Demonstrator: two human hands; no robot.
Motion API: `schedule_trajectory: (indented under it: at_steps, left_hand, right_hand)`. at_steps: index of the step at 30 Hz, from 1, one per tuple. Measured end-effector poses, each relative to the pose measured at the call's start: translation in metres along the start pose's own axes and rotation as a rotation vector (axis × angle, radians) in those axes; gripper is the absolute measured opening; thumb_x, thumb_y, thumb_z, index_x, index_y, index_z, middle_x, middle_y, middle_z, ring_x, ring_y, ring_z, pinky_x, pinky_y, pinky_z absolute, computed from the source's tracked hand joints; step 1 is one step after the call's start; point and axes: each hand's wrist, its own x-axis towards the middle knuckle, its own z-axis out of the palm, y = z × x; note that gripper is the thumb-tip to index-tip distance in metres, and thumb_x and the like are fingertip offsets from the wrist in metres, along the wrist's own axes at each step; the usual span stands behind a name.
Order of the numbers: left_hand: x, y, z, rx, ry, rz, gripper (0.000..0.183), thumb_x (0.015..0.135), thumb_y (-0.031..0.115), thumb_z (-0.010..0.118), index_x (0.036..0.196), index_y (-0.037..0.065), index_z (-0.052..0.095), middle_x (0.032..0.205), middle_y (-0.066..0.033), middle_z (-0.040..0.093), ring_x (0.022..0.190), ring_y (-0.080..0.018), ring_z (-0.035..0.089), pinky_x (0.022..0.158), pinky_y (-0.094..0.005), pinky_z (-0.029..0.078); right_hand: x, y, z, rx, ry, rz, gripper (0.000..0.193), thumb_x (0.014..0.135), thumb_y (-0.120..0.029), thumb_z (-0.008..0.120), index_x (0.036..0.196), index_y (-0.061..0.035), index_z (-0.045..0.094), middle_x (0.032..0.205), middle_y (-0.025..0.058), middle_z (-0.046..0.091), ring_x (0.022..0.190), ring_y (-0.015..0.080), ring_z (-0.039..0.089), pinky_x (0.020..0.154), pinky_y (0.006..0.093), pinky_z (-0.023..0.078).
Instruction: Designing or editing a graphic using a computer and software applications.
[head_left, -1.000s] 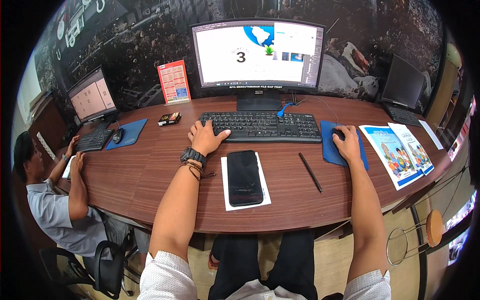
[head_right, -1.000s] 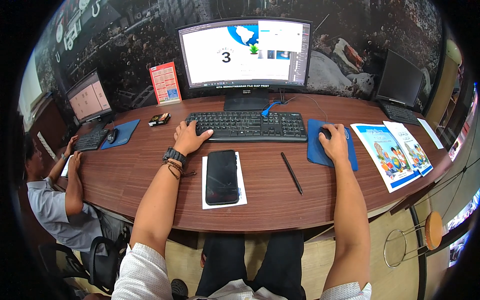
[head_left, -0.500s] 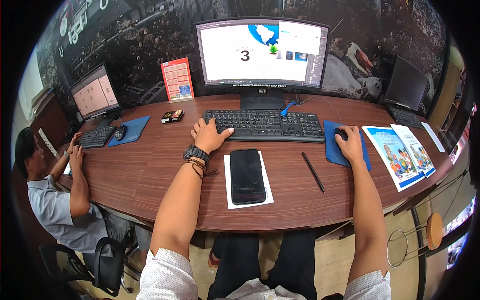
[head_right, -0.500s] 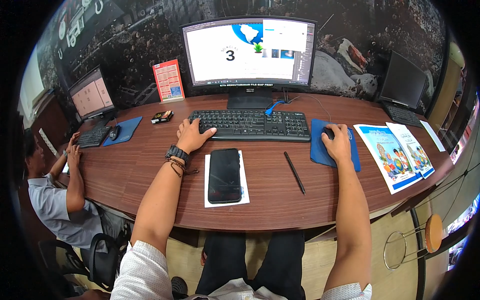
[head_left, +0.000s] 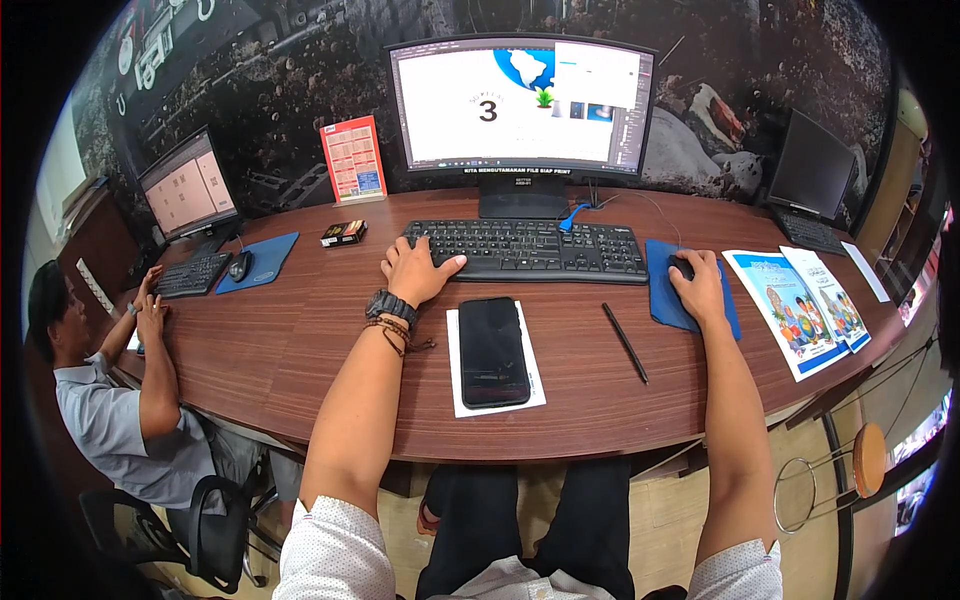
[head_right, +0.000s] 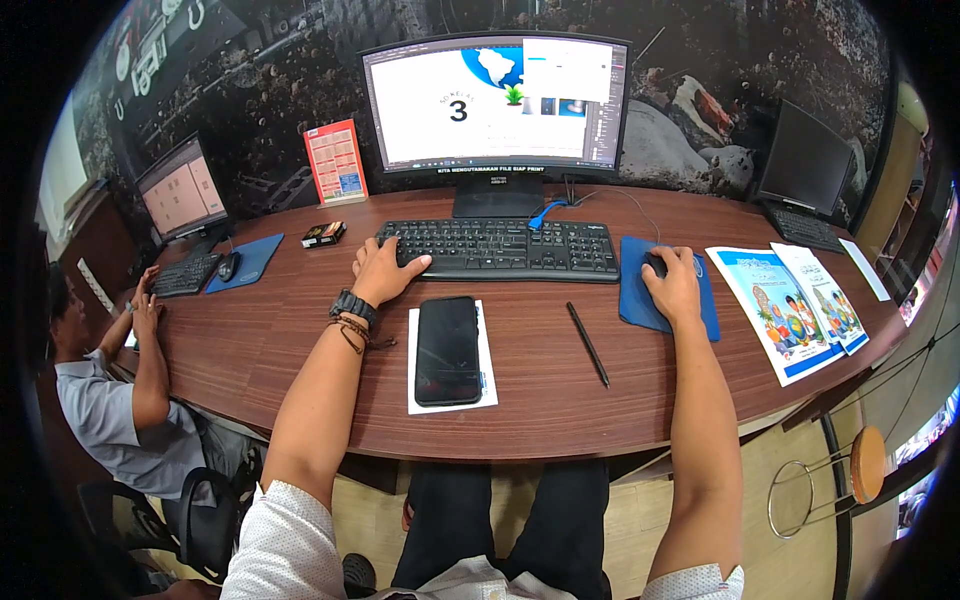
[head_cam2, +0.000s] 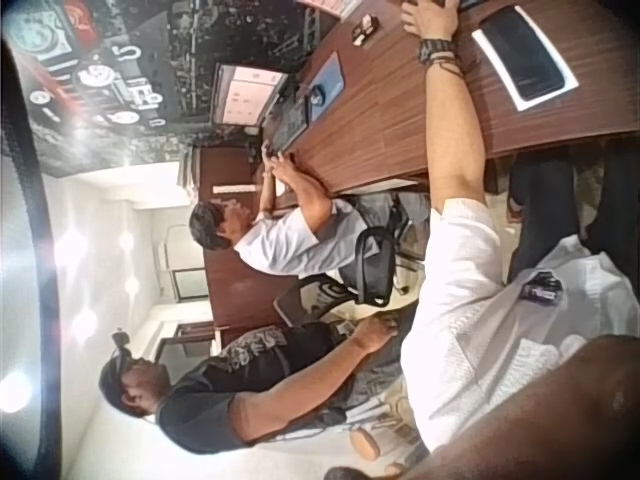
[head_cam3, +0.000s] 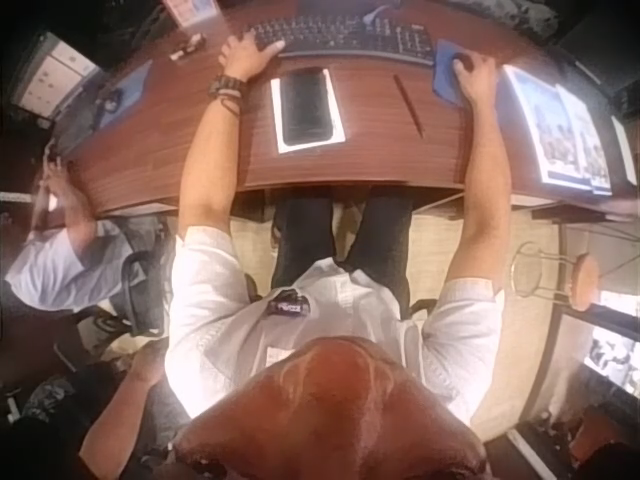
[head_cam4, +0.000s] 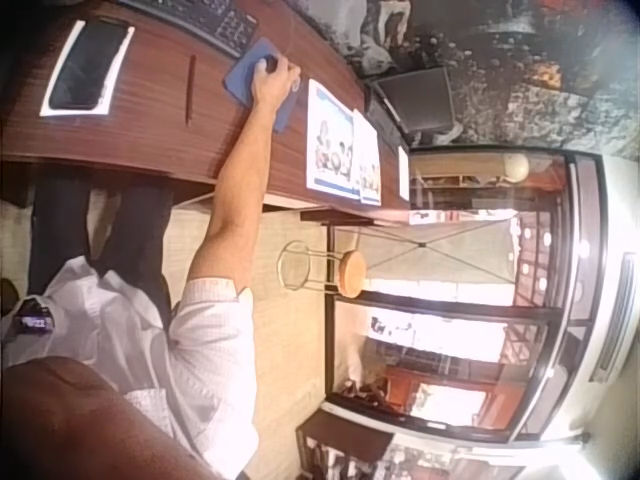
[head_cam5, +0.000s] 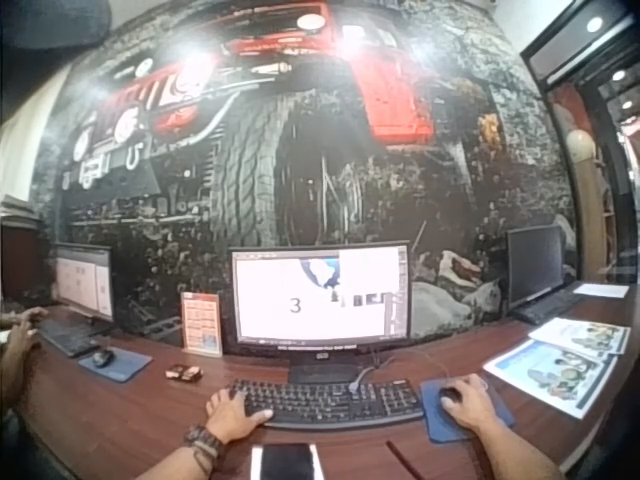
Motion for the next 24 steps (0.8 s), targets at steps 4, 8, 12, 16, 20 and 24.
schedule_trajectory:
  at_steps: [4, 8, 12, 16, 20, 24]
  left_hand:
    - [0.0004, -0.0002, 0.0016, -0.008, -0.004, 0.001, 0.094, 0.082, 0.070, 0.060, 0.141, -0.002, 0.046, 0.138, -0.0298, 0.039, 0.132, -0.0461, 0.032, 0.109, -0.0595, 0.021]
    - [0.0006, -0.0005, 0.0016, 0.001, -0.002, 0.006, 0.094, 0.082, 0.070, 0.060, 0.140, -0.002, 0.046, 0.138, -0.0301, 0.039, 0.132, -0.0463, 0.032, 0.109, -0.0593, 0.022]
    - [0.0002, 0.0001, 0.0004, 0.009, -0.002, 0.007, 0.092, 0.082, 0.070, 0.060, 0.140, -0.001, 0.047, 0.139, -0.0301, 0.039, 0.132, -0.0465, 0.033, 0.108, -0.0592, 0.024]
    - [-0.0003, 0.0003, -0.0001, 0.002, 0.000, 0.008, 0.092, 0.082, 0.069, 0.061, 0.140, -0.001, 0.047, 0.139, -0.0298, 0.039, 0.131, -0.0466, 0.033, 0.108, -0.0593, 0.024]
    - [-0.0008, 0.0015, -0.0005, 0.003, 0.004, 0.005, 0.091, 0.082, 0.069, 0.061, 0.139, -0.001, 0.048, 0.139, -0.0299, 0.039, 0.131, -0.0463, 0.033, 0.109, -0.0591, 0.024]
    - [-0.0002, 0.0018, -0.0011, 0.002, -0.005, 0.005, 0.092, 0.082, 0.069, 0.061, 0.139, -0.002, 0.048, 0.139, -0.0300, 0.039, 0.131, -0.0462, 0.033, 0.109, -0.0588, 0.024]
  right_hand:
    - [0.0004, 0.0012, 0.0006, 0.000, -0.003, 0.003, 0.036, 0.083, -0.024, 0.068, 0.116, -0.0096, 0.067, 0.125, 0.0165, 0.053, 0.116, 0.0364, 0.055, 0.099, 0.0430, 0.046]
    - [0.0004, 0.0015, 0.0002, -0.002, -0.008, 0.003, 0.036, 0.083, -0.024, 0.068, 0.116, -0.0099, 0.067, 0.125, 0.0161, 0.053, 0.116, 0.0361, 0.055, 0.099, 0.0429, 0.046]
    - [-0.0002, -0.0008, -0.0006, -0.009, -0.005, 0.008, 0.036, 0.083, -0.023, 0.068, 0.116, -0.0097, 0.067, 0.125, 0.0158, 0.054, 0.116, 0.0358, 0.055, 0.099, 0.0427, 0.046]
    - [-0.0005, -0.0019, -0.0014, -0.011, 0.000, 0.009, 0.036, 0.083, -0.023, 0.068, 0.116, -0.0092, 0.067, 0.124, 0.0156, 0.054, 0.116, 0.0356, 0.055, 0.099, 0.0425, 0.046]
    - [-0.0002, -0.0008, -0.0006, 0.001, -0.007, 0.024, 0.037, 0.084, -0.024, 0.068, 0.117, -0.0091, 0.067, 0.125, 0.0157, 0.054, 0.117, 0.0355, 0.055, 0.099, 0.0424, 0.046]
    - [0.0010, 0.0031, 0.0004, -0.003, 0.000, 0.003, 0.037, 0.084, -0.025, 0.068, 0.117, -0.0091, 0.067, 0.125, 0.0159, 0.053, 0.117, 0.0356, 0.055, 0.099, 0.0427, 0.046]
